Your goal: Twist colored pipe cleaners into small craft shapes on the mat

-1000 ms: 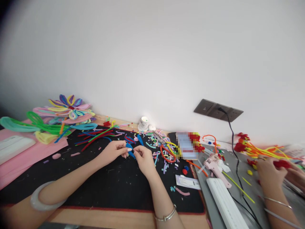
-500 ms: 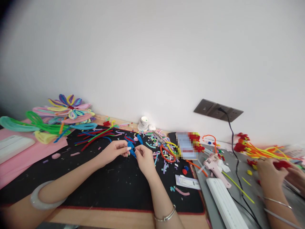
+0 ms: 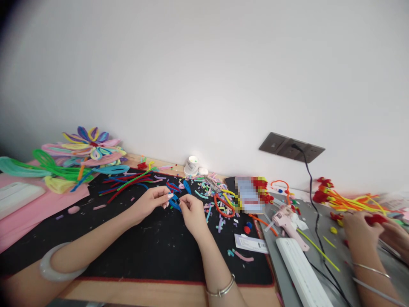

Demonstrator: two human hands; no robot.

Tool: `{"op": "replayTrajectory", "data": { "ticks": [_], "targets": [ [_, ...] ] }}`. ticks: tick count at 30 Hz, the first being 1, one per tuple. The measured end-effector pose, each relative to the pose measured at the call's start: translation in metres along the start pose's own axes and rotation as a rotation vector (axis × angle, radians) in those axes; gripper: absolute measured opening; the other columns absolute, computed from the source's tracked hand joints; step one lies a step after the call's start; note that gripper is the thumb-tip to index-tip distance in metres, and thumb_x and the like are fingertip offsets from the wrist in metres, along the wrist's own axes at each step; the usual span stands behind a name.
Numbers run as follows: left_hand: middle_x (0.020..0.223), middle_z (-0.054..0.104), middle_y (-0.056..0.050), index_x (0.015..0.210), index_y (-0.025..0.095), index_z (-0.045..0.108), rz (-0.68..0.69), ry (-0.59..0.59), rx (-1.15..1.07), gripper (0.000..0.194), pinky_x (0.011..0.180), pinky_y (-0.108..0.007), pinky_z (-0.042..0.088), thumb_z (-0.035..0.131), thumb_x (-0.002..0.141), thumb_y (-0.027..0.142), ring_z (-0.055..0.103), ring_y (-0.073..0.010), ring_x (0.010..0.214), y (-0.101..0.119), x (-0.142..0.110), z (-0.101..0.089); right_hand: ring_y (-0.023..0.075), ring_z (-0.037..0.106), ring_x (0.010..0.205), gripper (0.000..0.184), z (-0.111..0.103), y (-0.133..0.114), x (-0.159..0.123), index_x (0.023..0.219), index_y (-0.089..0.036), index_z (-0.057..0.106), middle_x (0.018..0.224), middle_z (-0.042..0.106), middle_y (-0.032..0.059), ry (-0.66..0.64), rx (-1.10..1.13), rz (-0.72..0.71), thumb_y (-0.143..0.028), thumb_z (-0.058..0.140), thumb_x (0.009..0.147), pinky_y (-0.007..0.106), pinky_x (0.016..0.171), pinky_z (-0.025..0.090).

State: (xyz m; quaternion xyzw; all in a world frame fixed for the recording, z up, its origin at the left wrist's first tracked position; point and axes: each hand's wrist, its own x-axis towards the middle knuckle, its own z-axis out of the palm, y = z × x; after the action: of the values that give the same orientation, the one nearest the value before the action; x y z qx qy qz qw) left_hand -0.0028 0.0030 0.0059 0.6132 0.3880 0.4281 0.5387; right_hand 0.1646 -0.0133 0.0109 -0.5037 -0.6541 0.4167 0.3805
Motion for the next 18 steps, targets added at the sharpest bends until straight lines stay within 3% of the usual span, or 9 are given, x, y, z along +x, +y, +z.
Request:
{"op": "replayTrajectory", "data": {
  "ticks": [7,13,18],
  "targets": [
    [0.057,0.051,0.004,0.066,0.016,0.048,-0.005,0.051,-0.025,0.028,0.055,-0.023,0.041,0.053,0.078,0.041,0.048,-0.0097,0.052,-0.004,0.002,-0.002,0.0072,0.041,0.040,0.009,0.002,0.005,0.000,0.077,-0.017,0.054,0.061,0.059,-0.0015,-0.080,0.125,0.043,-0.026,0.050,0.076,0.019,0.039,0.032],
    [0.053,0.049,0.004,0.062,0.017,0.047,0.041,0.048,0.113,0.030,0.055,-0.023,0.040,0.050,0.080,0.040,0.048,-0.0105,0.050,-0.001,0.000,-0.001,0.0079,0.043,0.040,0.010,0.002,0.012,0.001,0.071,-0.018,0.055,0.058,0.058,-0.0020,-0.081,0.034,0.001,-0.022,0.048,0.077,0.020,0.041,0.034],
    [0.060,0.055,0.002,0.068,0.017,0.052,0.036,0.056,0.128,0.028,0.053,-0.023,0.041,0.048,0.081,0.042,0.050,-0.0109,0.050,-0.003,0.002,-0.003,0.0121,0.047,0.054,0.010,-0.005,0.011,0.003,0.065,-0.018,0.060,0.062,0.054,-0.0004,0.130,-0.203,-0.146,-0.022,0.055,0.073,0.023,0.052,0.036]
  ]
}}
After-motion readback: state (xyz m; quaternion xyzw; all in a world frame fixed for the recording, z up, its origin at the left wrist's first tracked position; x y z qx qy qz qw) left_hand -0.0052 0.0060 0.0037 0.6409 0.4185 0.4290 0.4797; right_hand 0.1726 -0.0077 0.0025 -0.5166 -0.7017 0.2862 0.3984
